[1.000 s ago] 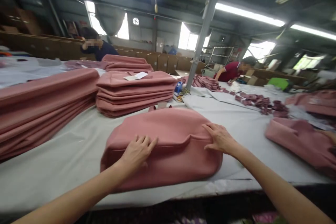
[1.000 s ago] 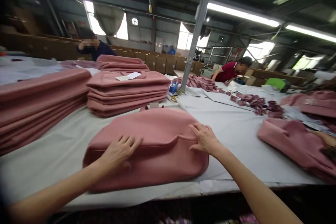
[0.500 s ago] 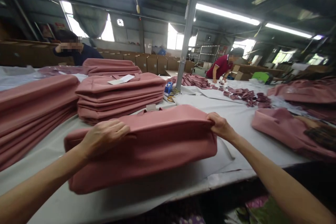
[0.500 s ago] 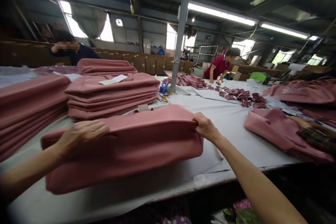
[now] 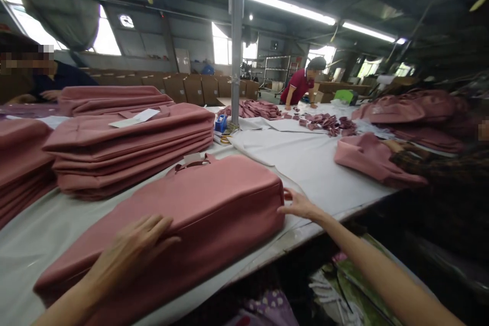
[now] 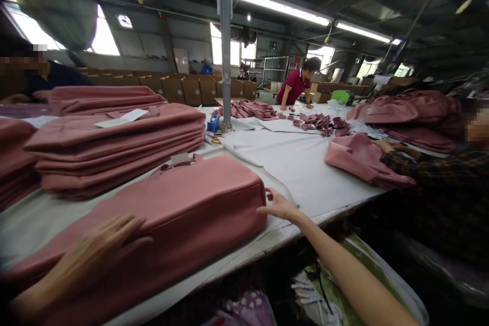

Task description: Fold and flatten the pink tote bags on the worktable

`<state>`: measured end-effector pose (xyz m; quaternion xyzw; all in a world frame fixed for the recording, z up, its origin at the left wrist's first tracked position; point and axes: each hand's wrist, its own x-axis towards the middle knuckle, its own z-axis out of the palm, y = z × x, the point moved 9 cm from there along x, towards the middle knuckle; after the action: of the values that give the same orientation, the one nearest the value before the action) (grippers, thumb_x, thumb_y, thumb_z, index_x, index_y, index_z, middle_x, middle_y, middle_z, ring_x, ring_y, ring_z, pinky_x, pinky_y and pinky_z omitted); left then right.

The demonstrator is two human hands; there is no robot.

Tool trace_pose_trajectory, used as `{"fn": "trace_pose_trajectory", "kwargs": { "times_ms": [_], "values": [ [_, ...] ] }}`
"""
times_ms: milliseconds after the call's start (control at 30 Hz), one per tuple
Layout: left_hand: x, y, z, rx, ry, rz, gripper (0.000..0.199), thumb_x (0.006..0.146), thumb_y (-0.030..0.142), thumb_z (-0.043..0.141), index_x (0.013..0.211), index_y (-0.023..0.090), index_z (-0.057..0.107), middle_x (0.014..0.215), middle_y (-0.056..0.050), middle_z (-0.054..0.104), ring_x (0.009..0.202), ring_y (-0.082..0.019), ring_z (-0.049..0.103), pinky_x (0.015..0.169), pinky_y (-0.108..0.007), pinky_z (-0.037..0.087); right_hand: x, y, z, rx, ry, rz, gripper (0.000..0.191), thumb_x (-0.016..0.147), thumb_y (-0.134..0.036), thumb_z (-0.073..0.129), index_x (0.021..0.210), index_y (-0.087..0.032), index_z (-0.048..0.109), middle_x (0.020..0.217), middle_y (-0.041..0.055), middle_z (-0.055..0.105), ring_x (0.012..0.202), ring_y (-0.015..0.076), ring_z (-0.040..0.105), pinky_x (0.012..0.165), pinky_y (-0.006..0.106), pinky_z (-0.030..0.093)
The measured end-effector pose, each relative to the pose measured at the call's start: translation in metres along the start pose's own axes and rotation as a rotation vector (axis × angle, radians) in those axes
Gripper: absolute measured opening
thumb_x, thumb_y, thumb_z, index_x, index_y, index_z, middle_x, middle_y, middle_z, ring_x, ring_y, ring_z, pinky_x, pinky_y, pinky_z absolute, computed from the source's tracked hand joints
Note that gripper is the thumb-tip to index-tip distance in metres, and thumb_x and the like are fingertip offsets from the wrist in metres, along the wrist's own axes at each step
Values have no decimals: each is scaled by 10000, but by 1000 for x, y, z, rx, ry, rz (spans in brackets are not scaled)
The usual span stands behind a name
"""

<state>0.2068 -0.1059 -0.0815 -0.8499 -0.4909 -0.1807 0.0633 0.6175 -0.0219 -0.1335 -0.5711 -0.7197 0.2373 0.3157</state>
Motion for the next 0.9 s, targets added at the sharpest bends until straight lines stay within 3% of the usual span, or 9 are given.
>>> {"fn": "trace_pose_trajectory", "kwargs": {
  "times_ms": [100,133,233,300,433,567,633,700,900],
  "values": [
    [26,40,19,128,-132,1,663,769,311,711,1343,205,396,1037,-73,608,913,-267,578,779,-371,436,-19,16,35,36,-17,104,672,511,-362,847,1107,-185,592,966,48,688,843,237,644,706,334,534],
    [33,51,27,161,-181,5,670,770,241,696,1357,183,378,1031,-85,612,915,-274,582,768,-373,445,-21,22,44,33,10,141,642,518,-366,842,1082,-180,599,949,49,693,832,241,643,689,330,527],
    [39,78,50,177,-325,84,276,842,89,533,1099,185,565,910,-60,637,825,-237,601,692,-331,451,-21,34,62,16,79,202,430,619,-438,764,930,-175,625,828,35,692,771,252,637,621,323,496],
    [34,88,55,154,-371,155,214,867,46,460,924,204,593,870,-34,642,784,-205,601,660,-301,442,-21,33,63,17,93,173,349,698,-470,689,884,-182,622,778,19,678,748,246,630,606,319,485],
    [31,81,41,151,-354,154,184,874,60,460,876,197,584,862,-34,647,765,-197,601,653,-299,440,-27,6,28,-3,165,36,517,714,-436,699,1144,-188,553,1014,68,650,907,284,608,752,399,505],
    [39,73,28,145,-359,180,144,870,102,505,866,214,595,840,-11,659,745,-193,611,619,-296,436,-30,-78,-25,-309,267,-403,645,767,-346,729,1324,-223,427,1289,126,478,1193,315,439,1018,493,359],
    [42,73,25,146,-368,202,117,876,132,516,881,217,596,850,-10,660,759,-197,611,614,-297,436,-25,-115,-21,-535,127,-599,622,722,-293,788,1264,-230,489,1202,111,508,1116,307,465,989,478,384],
    [41,76,24,157,-376,207,101,889,158,507,888,215,590,856,-17,655,760,-202,604,610,-300,435,-16,-129,-11,-664,-8,-648,617,652,-242,838,1192,-224,539,1118,95,517,1022,297,476,923,451,430],
    [26,94,33,185,-409,184,128,924,193,456,927,211,583,901,-44,652,778,-190,584,673,-295,446,-19,-99,31,-667,-66,-676,310,622,-4,688,847,-190,585,929,64,538,887,271,451,808,399,444]
  ]
}}
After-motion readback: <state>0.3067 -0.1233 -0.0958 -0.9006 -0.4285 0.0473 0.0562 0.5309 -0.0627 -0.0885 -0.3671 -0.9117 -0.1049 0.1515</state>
